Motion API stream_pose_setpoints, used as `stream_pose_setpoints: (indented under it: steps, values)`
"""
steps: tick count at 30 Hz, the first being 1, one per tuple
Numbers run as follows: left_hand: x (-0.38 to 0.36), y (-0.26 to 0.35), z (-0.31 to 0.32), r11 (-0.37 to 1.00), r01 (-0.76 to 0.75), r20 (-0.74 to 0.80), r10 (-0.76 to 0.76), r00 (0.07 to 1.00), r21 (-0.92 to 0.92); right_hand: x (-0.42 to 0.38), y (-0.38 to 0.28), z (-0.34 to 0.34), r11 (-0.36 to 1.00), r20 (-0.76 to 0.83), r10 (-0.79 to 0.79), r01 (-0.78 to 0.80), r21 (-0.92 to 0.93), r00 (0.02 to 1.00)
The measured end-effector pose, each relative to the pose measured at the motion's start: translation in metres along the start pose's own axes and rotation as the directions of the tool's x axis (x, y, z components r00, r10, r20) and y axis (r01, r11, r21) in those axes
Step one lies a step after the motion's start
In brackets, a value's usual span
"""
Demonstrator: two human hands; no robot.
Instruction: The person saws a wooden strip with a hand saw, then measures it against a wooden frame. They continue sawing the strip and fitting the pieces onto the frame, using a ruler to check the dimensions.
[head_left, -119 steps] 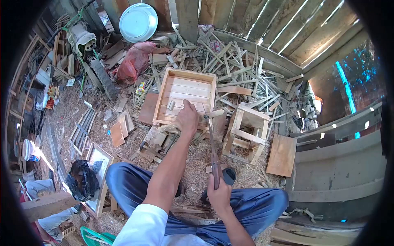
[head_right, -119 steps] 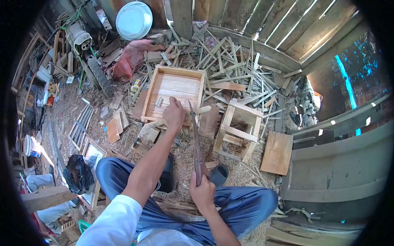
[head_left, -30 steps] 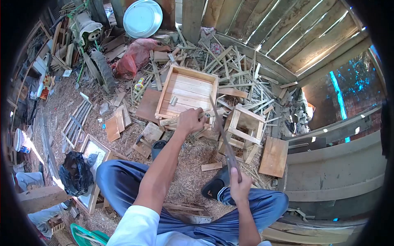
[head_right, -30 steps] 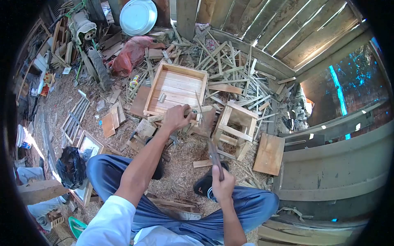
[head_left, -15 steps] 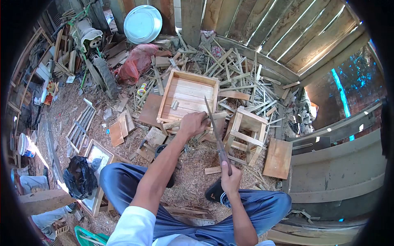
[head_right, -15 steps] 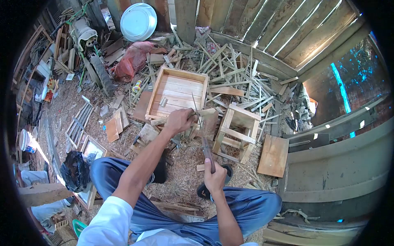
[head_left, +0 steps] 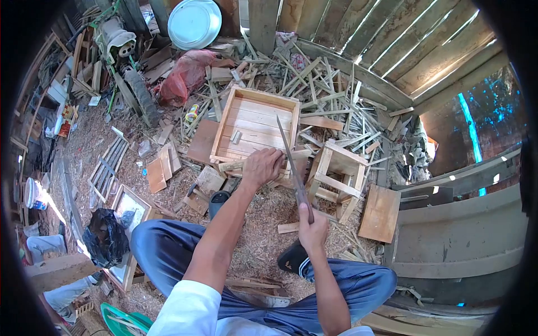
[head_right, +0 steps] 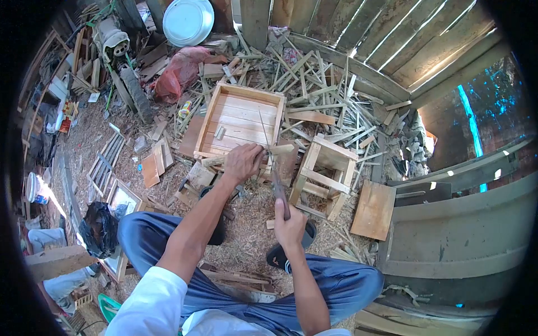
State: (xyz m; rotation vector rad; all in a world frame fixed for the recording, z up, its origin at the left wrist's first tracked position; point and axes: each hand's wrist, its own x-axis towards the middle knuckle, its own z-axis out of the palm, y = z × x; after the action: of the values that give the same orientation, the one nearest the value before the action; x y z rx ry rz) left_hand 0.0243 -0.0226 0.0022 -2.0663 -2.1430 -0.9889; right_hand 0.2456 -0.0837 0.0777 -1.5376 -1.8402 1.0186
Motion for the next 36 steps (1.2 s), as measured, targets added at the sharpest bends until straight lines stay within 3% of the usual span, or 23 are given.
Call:
stream_pose_setpoints:
  steps: [2,4,8,10,16,17,18,20,25,27,31,36]
  values:
    - [-0.002,0.002,-0.001,1.000,0.009,0.004,-0.009,1.000,0.000,0.004,-0.008,-0.002,0.997,0.041,0.041,-0.038,-0.073,0.998]
    - [-0.005,0.002,-0.002,0.997,-0.078,0.028,0.078,0.997,-0.003,-0.013,0.001,-0.003,0.999,0.018,0.036,-0.035,-0.032,0.999]
    - [-0.004,0.004,-0.001,0.998,-0.059,0.021,0.059,0.998,0.004,-0.007,-0.005,0.014,0.999,-0.013,0.035,-0.035,0.012,0.999]
    - [0.013,0.001,0.003,0.998,0.061,-0.059,-0.062,0.996,-0.028,0.006,0.000,0.024,1.000,-0.061,-0.011,0.012,0.010,0.998]
    - [0.015,0.010,-0.010,0.978,0.207,0.151,-0.205,0.967,0.006,0.017,0.032,0.017,0.981,0.010,0.076,-0.076,0.181,0.997]
    - [0.013,0.012,-0.014,0.973,0.230,0.176,-0.228,0.957,0.013,0.013,0.031,0.016,0.995,-0.011,-0.009,0.010,0.097,1.000]
    - [0.011,0.010,-0.015,0.974,0.227,0.168,-0.225,0.960,0.013,0.012,0.024,0.017,0.995,-0.015,-0.017,0.019,0.098,1.000]
    - [-0.001,0.004,-0.011,0.999,0.037,0.073,-0.036,0.997,-0.010,0.004,0.016,0.015,0.999,-0.008,-0.034,0.034,-0.001,0.999]
    - [-0.008,-0.012,-0.021,0.994,-0.054,0.223,0.074,0.972,-0.095,-0.002,0.024,0.016,0.949,0.056,0.156,-0.165,0.268,0.986]
    - [-0.008,-0.018,-0.019,0.989,-0.111,0.258,0.132,0.957,-0.098,-0.009,0.012,0.017,0.998,-0.039,-0.046,0.047,0.034,0.998]
    - [-0.008,-0.019,-0.025,0.997,-0.047,0.348,0.068,0.935,-0.067,-0.031,-0.010,0.026,0.990,-0.014,0.097,-0.095,0.104,0.995]
    - [-0.027,-0.023,-0.041,0.993,-0.053,0.495,0.101,0.863,-0.109,-0.064,-0.014,0.040,0.989,-0.058,0.037,-0.028,0.147,0.998]
